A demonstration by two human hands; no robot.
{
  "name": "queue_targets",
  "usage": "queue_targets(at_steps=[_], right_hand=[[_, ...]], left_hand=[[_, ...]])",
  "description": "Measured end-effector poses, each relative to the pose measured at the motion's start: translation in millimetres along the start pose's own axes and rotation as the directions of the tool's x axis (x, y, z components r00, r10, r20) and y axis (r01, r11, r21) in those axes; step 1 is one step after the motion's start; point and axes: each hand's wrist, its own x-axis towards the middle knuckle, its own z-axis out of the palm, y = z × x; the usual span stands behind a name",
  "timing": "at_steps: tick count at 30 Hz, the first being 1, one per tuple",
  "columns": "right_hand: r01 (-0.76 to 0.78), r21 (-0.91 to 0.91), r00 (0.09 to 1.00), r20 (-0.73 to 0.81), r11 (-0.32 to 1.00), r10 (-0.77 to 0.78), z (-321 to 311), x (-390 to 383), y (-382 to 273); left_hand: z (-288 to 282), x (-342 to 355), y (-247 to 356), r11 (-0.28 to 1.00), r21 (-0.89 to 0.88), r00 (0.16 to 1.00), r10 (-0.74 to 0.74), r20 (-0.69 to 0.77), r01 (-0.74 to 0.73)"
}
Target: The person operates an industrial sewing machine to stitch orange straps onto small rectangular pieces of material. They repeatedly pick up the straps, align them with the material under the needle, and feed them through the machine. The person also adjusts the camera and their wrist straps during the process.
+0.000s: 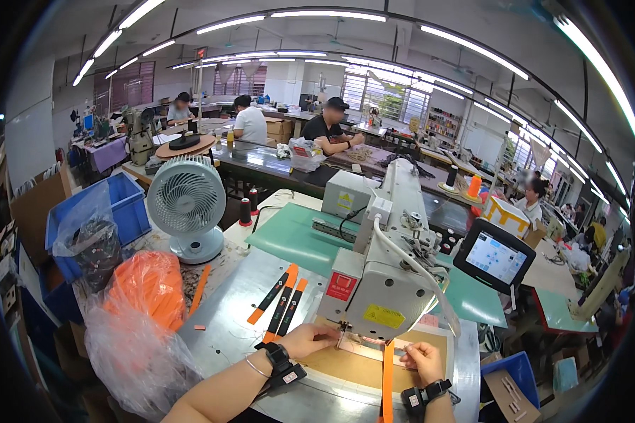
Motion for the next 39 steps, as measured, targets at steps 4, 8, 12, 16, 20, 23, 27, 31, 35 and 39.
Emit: queue_targets(at_steps=[4, 8, 12, 16, 20, 23, 27, 31, 35, 39], right_hand=[[0.011, -0.012, 1.0, 0.003, 1.0, -0.011, -3, 1, 2], [0.002, -0.02, 1.0, 0.013, 1.0, -0.001, 1, 0, -2], [0.006, -0.013, 1.0, 0.004, 1.0, -0.006, -1, 0, 2], [-0.009, -0.018, 1.0, -0.005, 1.0, 0.009, 1, -4, -1], [-0.009, 0.001, 1.0, 0.022, 1.0, 0.009, 1, -1, 3], [-0.003, -0.012, 1.0, 0.022, 1.0, 0.003, 0, 2, 3], [0.011, -0.016, 1.0, 0.029, 1.0, -0.011, -2, 1, 3], [0.009, -0.024, 1.0, 0.026, 1.0, -0.008, -1, 1, 0], [0.025, -0.014, 0.999, 0.041, 1.0, -0.025, -2, 3, 3], [0.031, -0.01, 0.999, 0.037, 0.999, -0.03, -3, 2, 3]], left_hand=[[0, 3, -4, 0.997, 0.073, 1.0, 0.008, 0.0, -0.008], [0, 1, -6, 0.998, 0.065, 1.0, 0.006, -0.011, -0.006], [1, 0, -1, 0.998, 0.063, 1.0, 0.006, -0.015, -0.005], [0, 1, 1, 0.999, 0.049, 1.0, -0.009, 0.001, 0.009], [-1, -2, 4, 0.999, 0.022, 1.0, -0.023, -0.008, 0.023], [-1, -1, 6, 0.999, 0.037, 1.0, -0.008, -0.01, 0.008], [-1, 1, 2, 0.999, 0.044, 1.0, -0.003, -0.003, 0.003], [-1, -1, 7, 0.999, 0.029, 1.0, -0.012, -0.005, 0.012], [-2, 0, 0, 0.996, 0.076, 0.999, 0.041, -0.01, -0.04], [-1, -1, 5, 1.0, 0.011, 1.0, 0.016, -0.004, -0.015]])
